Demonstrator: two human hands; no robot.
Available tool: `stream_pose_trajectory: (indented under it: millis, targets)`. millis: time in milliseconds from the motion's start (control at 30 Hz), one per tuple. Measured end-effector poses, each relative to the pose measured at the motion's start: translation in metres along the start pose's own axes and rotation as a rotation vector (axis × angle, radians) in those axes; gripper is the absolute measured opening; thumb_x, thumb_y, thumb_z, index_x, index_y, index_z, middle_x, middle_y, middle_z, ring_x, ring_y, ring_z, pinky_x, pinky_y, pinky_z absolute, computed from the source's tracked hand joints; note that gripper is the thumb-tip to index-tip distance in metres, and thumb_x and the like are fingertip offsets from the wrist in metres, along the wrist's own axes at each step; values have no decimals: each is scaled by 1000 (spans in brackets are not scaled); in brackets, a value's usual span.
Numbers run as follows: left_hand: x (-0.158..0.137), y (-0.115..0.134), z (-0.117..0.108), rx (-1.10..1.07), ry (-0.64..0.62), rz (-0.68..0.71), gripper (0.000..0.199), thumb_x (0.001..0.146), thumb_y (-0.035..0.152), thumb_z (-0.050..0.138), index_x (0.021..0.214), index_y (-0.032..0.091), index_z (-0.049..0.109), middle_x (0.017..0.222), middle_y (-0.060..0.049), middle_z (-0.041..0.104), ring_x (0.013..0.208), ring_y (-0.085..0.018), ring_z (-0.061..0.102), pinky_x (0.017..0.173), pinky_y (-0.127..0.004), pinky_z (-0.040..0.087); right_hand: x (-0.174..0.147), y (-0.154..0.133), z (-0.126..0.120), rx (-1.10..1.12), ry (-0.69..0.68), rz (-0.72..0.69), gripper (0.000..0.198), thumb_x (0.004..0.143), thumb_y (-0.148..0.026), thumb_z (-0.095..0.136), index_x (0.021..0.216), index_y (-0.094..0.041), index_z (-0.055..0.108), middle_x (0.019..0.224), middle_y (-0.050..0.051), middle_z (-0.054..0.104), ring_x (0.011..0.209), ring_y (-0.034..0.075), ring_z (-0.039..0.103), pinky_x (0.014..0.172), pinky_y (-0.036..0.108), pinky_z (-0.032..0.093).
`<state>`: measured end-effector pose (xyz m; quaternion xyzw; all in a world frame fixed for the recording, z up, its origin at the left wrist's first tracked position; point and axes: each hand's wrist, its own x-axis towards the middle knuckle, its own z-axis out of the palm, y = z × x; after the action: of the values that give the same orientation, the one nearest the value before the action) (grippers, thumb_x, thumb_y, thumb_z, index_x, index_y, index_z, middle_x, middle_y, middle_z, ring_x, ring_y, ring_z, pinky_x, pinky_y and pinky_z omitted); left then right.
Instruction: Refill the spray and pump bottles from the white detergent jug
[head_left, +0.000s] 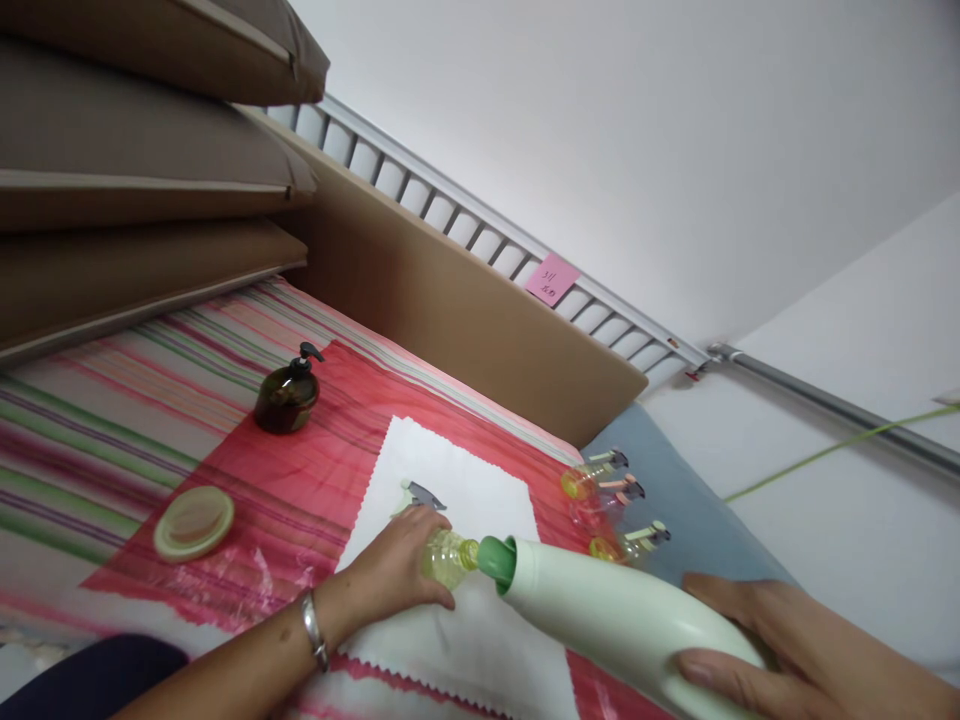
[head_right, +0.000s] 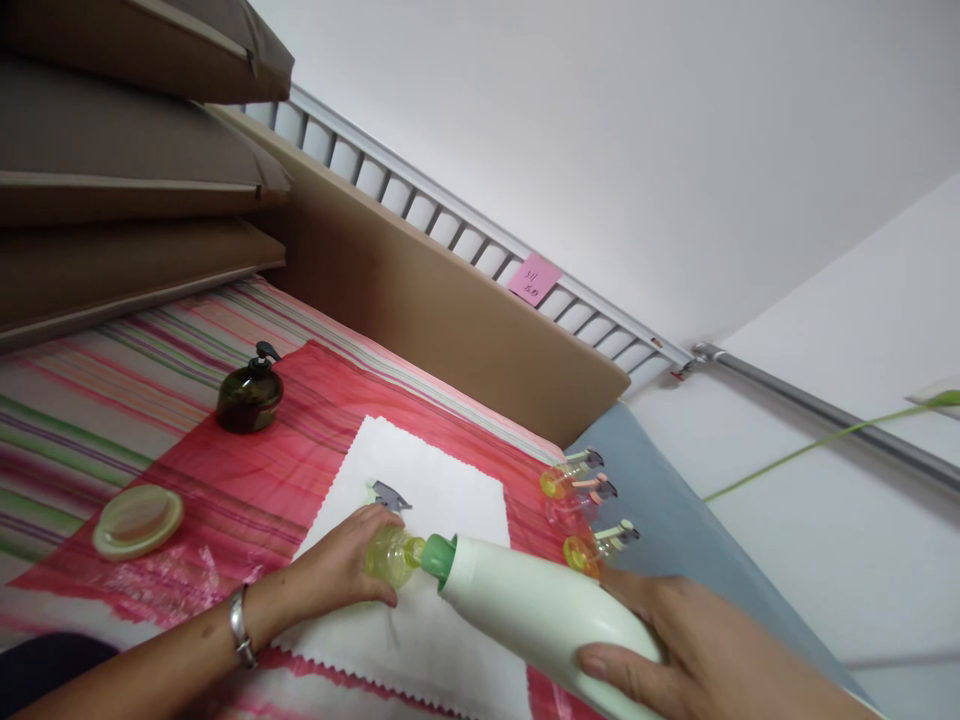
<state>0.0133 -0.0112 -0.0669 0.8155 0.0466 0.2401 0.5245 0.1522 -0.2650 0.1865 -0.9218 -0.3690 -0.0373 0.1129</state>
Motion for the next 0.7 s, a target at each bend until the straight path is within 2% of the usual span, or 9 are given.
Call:
stream_pose_trajectory:
  millis: [67, 133, 267, 333, 633, 700]
  targets:
    - [0, 0, 0, 3, -2, 1, 73, 46, 42, 89, 109, 22, 57, 110, -7, 61, 107, -30, 54, 94, -43, 43, -3, -5, 3, -22, -17, 18, 39, 64, -67, 54, 68, -29, 62, 51, 3, 60, 54, 26, 58, 50, 31, 47]
    - [0, 0, 0, 6, -5, -3, 73, 46, 42, 89, 109, 22, 57, 110, -7, 61, 108, -30, 54, 94, -44, 43, -4, -11, 4, -55, -105, 33, 37, 66, -64, 56, 70, -29, 63, 56, 4, 64, 58, 26, 59, 52, 31, 48]
    - [0, 2, -1, 10, -10, -10, 73, 46, 40, 90, 108, 22, 57, 111, -7, 60, 107, -30, 54, 95, -43, 43, 2, -21, -5, -113, -578, -10, 28, 73, -57, 58, 80, -31, 66, 78, 2, 70, 71, 25, 63, 63, 29, 49]
    - [1, 3, -2, 15, -13, -7, 72, 46, 39, 89, 108, 21, 57, 110, -7, 61, 107, -29, 54, 95, -43, 43, 7, -26, -10, -137, -701, -19, 25, 77, -55, 56, 85, -33, 65, 86, 0, 70, 77, 24, 63, 67, 28, 48]
    - [1, 7, -3, 32, -20, -21, 72, 45, 38, 90, 107, 20, 58, 108, -7, 61, 105, -29, 55, 93, -42, 44, 8, -33, -14, -171, -695, -43, 22, 79, -53, 57, 83, -33, 65, 82, -4, 70, 74, 20, 65, 65, 24, 49]
    - [1, 6, -3, 30, -18, -8, 72, 46, 39, 89, 107, 20, 58, 108, -6, 61, 105, -28, 55, 93, -42, 44, 7, -32, -13, -180, -560, -82, 21, 73, -54, 62, 76, -34, 68, 75, -5, 71, 66, 19, 65, 58, 23, 50]
